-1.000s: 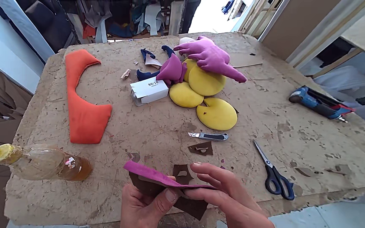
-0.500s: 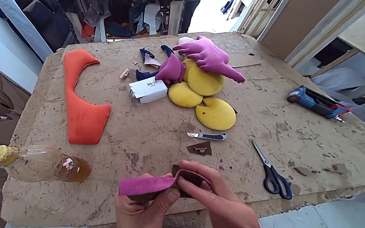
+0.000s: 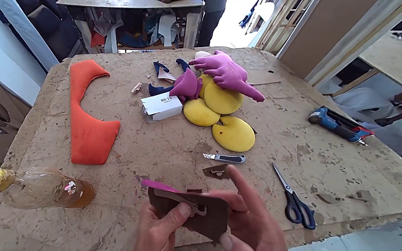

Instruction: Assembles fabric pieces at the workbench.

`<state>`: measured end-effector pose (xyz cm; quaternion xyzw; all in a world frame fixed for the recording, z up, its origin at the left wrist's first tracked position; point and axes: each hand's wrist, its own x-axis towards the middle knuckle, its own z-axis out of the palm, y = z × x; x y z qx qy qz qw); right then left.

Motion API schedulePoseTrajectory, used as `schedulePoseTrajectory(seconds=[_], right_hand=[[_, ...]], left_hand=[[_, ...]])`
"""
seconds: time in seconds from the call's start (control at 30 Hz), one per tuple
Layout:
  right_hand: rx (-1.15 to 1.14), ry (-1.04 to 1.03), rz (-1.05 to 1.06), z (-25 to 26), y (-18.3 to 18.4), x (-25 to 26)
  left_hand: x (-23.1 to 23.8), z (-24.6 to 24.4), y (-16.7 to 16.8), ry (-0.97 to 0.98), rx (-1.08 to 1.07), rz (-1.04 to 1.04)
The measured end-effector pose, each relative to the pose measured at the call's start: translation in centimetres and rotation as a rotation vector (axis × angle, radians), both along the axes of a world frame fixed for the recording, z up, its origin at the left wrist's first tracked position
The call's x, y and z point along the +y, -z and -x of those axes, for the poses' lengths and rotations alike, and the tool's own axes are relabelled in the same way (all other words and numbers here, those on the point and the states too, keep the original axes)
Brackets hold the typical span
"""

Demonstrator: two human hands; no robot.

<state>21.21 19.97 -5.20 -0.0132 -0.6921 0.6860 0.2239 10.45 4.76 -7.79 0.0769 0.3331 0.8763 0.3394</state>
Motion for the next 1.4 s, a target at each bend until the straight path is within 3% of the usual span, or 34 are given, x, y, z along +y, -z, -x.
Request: schedulePoseTrajectory(seconds=[0.33,0.57,0.63,0.77,0.83,1.0,1.17,1.3,1.4], right_hand=[[-0.007,0.083,-0.338,0.5,-0.5,-0.7],[-0.044,0.103,-0.336,0.1,-0.2,-0.7],[-0.065,0.106,-0.218,0.1,-0.6,-0.8],[-0.017,0.033,0.146,0.4,-1.7,-0.1],[0.017,-0.026,0.188,0.5,-1.9,0.1],[0.06,-0.105,0.191,0.4,-2.3,0.2],[0.04,-0.025,0.266,0.4,-2.1,1.0],[0.093,0.094,1.002,1.4,-0.5,1.0],[0.112,0.14,1.319,1.9,-0.6,0.8]], left_hand=[[-0.3,-1.5,-1.2,-0.008,0.043,0.114],[-0.3,-1.6,-1.6,0.013,-0.029,0.185],[-0.6,-1.5,-1.4,0.031,0.004,0.109],[-1.3,-0.3,0.3,0.258,0.133,-0.34],[-1.0,-0.5,0.3,0.226,0.153,-0.32],[-0.4,1.0,0.4,0.162,0.445,-0.194],[-1.4,2.0,0.7,0.095,0.345,-0.004],[-2.4,3.1,2.1,0.011,0.246,0.032],[-2.8,3.5,2.7,-0.087,0.244,0.031]])
